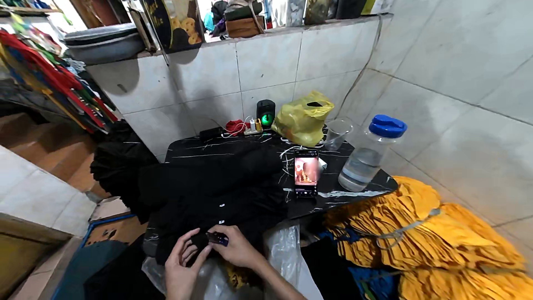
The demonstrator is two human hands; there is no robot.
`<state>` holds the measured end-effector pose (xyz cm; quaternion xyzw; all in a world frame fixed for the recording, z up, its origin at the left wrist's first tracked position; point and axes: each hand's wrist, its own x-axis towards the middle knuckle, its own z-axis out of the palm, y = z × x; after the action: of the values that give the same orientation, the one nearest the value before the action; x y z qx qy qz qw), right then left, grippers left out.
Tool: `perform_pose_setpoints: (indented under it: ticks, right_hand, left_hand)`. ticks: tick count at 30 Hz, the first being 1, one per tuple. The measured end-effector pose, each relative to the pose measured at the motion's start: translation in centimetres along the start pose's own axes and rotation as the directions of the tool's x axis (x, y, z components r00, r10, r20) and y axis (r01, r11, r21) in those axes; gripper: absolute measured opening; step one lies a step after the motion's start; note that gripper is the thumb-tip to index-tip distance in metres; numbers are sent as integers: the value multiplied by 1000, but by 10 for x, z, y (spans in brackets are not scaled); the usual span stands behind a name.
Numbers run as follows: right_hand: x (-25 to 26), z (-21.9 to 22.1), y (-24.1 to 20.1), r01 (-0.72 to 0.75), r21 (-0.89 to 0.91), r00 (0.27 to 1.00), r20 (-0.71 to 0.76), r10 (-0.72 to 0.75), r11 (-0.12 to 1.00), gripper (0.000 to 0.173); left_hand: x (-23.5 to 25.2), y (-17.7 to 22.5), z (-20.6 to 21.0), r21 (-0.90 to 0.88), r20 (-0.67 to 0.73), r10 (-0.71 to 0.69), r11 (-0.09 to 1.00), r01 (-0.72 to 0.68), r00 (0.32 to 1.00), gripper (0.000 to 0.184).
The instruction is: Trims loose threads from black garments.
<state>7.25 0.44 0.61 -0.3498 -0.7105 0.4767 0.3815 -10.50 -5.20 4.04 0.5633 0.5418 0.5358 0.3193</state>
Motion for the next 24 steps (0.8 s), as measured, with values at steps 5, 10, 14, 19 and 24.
perform_pose_setpoints:
  ticks: [5, 10, 14, 19, 24]
  right_hand:
    - [1, 12, -4, -17, 44, 999, -29, 18, 999, 24]
    - [-5, 16, -11, -35, -125, 994, -104, 22, 992, 34]
    - [-5, 18, -16, 68, -268, 980, -162, -114, 961, 38]
    - [-3, 28, -9, 251, -371, 920, -195, -339, 894, 25]
    - [-7, 33, -4, 281, -463, 872, -242, -424, 841, 19]
  left_hand:
    - [0, -21, 2, 71, -118, 201, 978, -194, 972, 21]
    - [2, -17, 3, 85, -124, 180, 982, -170, 976, 6]
    - [-1, -15, 1, 57, -41, 154, 987, -152, 987, 7]
    - [-5, -16, 0, 62, -28, 163, 985, -161, 986, 18]
    - [-6, -11, 3, 21, -38, 150, 989, -149, 988, 21]
